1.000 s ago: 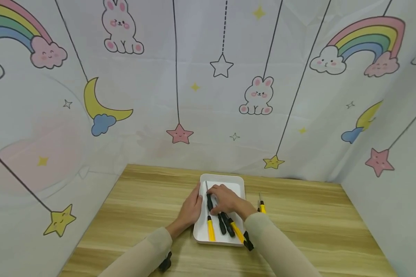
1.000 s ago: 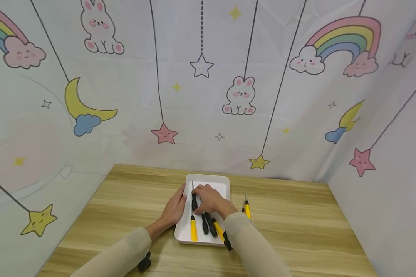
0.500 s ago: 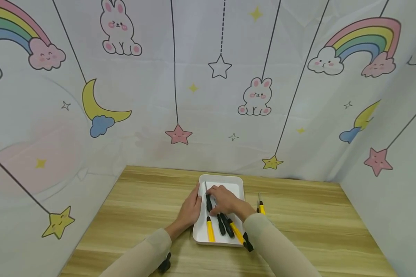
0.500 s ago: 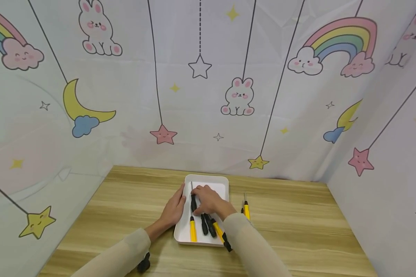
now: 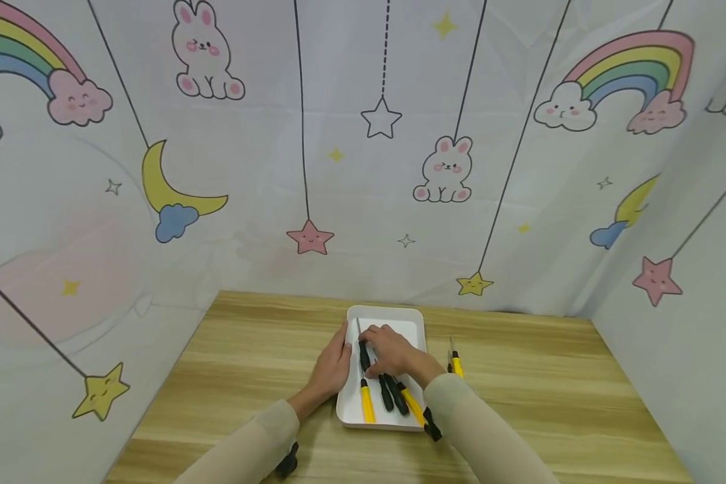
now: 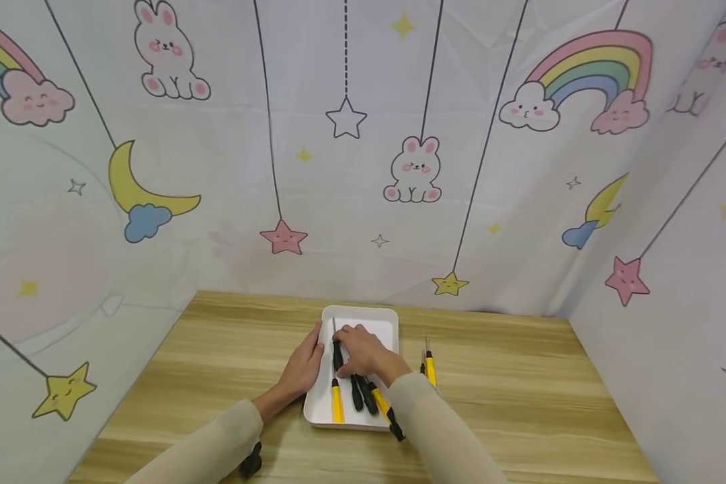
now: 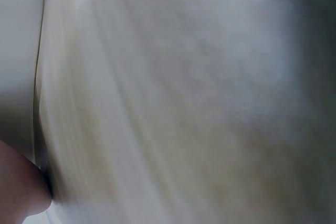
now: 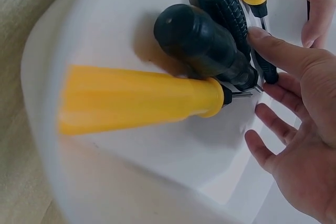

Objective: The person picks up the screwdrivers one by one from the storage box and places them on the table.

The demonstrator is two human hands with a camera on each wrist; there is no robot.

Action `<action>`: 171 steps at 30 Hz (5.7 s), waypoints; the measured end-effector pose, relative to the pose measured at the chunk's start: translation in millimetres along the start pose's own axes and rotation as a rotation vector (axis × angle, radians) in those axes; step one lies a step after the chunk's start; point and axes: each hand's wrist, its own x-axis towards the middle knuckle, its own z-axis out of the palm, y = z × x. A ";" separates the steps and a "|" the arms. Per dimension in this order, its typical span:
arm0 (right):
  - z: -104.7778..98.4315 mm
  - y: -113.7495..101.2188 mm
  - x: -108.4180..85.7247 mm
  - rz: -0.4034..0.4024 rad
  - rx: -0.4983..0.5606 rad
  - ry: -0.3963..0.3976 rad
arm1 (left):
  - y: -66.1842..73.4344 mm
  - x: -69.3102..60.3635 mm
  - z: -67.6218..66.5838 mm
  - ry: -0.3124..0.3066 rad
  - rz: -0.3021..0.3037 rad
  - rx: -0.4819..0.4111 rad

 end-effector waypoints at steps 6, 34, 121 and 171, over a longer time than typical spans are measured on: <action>1.4 -0.1 0.4 0.007 0.005 -0.002 | -0.6 -0.3 -0.9 0.002 0.001 -0.005; -1.5 -4.2 -1.6 -0.011 -0.030 -0.001 | -2.4 0.4 -2.2 0.005 -0.004 0.001; -53.5 24.9 -68.6 -0.133 0.011 0.181 | -0.3 -2.9 5.1 0.020 -0.012 -0.004; -52.1 45.3 -86.0 -0.105 0.016 0.187 | 2.0 -2.4 -0.5 0.021 -0.015 -0.005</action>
